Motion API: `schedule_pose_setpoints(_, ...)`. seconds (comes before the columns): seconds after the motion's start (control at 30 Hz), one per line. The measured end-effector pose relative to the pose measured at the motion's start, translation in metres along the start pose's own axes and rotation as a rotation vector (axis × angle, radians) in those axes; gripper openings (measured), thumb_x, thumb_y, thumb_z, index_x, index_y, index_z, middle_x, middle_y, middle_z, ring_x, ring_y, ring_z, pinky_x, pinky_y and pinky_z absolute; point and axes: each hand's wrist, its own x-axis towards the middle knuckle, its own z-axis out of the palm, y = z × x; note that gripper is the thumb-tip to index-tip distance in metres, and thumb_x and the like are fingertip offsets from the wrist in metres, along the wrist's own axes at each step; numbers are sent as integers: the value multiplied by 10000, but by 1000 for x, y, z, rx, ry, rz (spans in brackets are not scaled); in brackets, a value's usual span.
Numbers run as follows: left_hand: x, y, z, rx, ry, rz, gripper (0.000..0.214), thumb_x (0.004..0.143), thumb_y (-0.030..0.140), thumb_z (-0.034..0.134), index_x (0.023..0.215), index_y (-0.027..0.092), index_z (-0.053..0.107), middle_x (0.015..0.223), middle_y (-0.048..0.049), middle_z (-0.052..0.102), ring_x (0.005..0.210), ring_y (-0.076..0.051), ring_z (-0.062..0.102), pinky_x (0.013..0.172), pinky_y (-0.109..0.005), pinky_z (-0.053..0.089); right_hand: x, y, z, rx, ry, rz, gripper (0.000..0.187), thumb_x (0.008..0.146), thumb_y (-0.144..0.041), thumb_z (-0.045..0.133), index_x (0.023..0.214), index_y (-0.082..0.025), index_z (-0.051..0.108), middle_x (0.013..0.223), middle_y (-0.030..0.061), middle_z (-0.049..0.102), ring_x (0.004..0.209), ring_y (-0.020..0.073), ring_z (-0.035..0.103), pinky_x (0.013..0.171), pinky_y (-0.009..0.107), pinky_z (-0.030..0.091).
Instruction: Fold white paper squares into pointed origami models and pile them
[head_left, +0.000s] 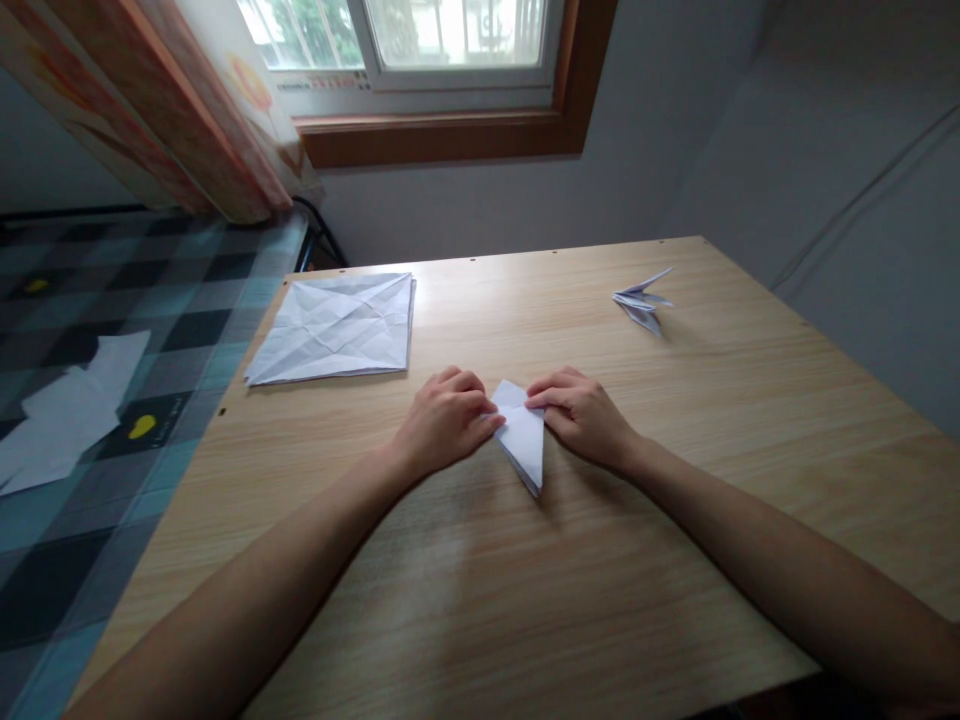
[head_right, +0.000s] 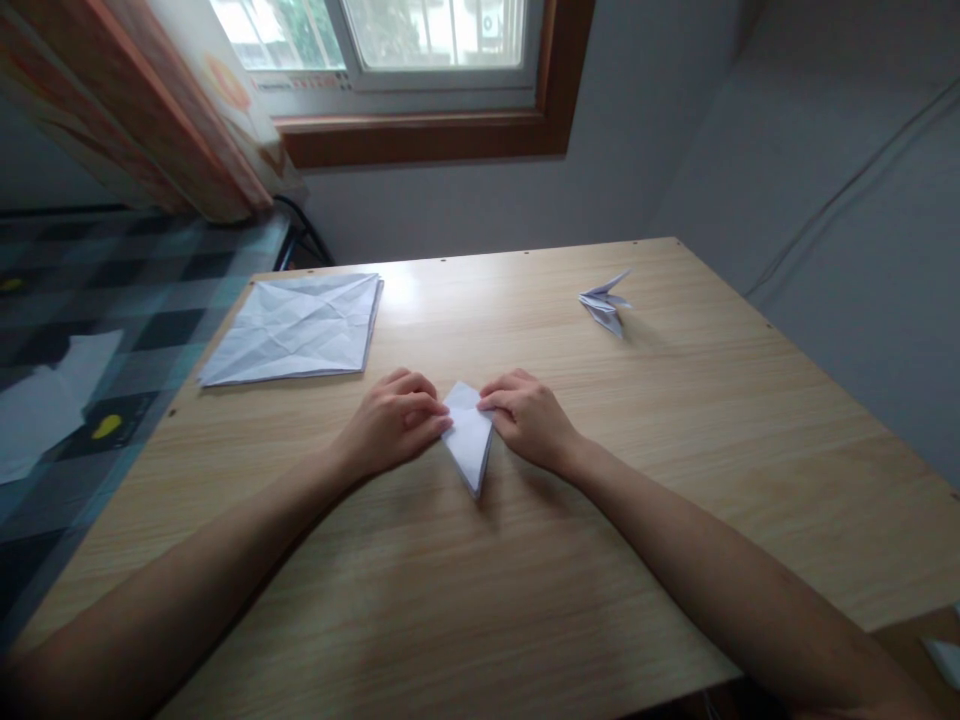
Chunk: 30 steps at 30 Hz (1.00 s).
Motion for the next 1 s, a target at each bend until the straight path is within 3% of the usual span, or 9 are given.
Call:
schedule_pose_setpoints(0.13, -3, 1, 0, 132, -30, 70, 301, 821, 488, 702, 852, 189, 721, 937, -67, 689, 881, -224, 576, 817, -389, 463, -4, -9, 3, -71, -68, -87, 245, 898, -168, 547, 1048, -172, 741, 1152, 108, 720, 1127, 259, 626, 1006, 465, 499)
schedule_pose_setpoints(0.27, -4, 2, -2, 162, -21, 102, 373, 823, 563, 674, 861, 196, 725, 982, -76, 695, 926, -242, 573, 841, -407, 444, -8, -18, 7, -242, -259, -131, 440, 955, -266, 494, 1349, -84, 564, 1440, 194, 527, 1377, 302, 453, 1140, 512, 378)
schedule_pose_setpoints(0.37, -4, -1, -4, 153, -11, 120, 300, 884, 491, 629, 868, 216, 748, 978, -64, 705, 928, -228, 578, 848, -397, 432, -12, -22, 8, -306, -363, -131, 584, 965, -341, 468, 1445, -10, 429, 1528, 252, 376, 1453, 334, 327, 1184, 535, 297)
schedule_pose_setpoints(0.47, -4, -7, -3, 184, 15, 136, 220, 938, 372, 587, 908, 251, 768, 962, -38, 725, 933, -217, 590, 843, -387, 426, -14, -26, 8, -326, -415, -115, 664, 965, -392, 453, 1472, 27, 365, 1553, 276, 300, 1478, 350, 254, 1197, 539, 266)
schedule_pose_setpoints(0.57, -4, -12, -1, 228, 33, 155, 202, 935, 376, 606, 937, 264, 774, 1008, -29, 739, 998, -232, 601, 854, -390, 431, -16, -30, 7, -355, -448, -119, 690, 967, -402, 439, 1475, 54, 342, 1555, 294, 273, 1479, 368, 234, 1201, 533, 261)
schedule_pose_setpoints(0.83, -5, -14, 0, 254, 21, 135, 174, 922, 349, 623, 934, 291, 786, 1167, -23, 727, 1128, -260, 588, 933, -428, 442, -22, -44, 7, -356, -452, -138, 749, 967, -476, 447, 1463, 79, 353, 1530, 316, 309, 1469, 387, 249, 1208, 524, 256)
schedule_pose_setpoints(1.0, -4, -14, -1, 254, 10, 135, 176, 914, 341, 629, 942, 282, 792, 1208, -29, 714, 1158, -277, 586, 949, -445, 446, -23, -53, 5, -363, -469, -171, 698, 969, -417, 467, 1453, 77, 380, 1519, 306, 342, 1453, 388, 290, 1201, 508, 293)
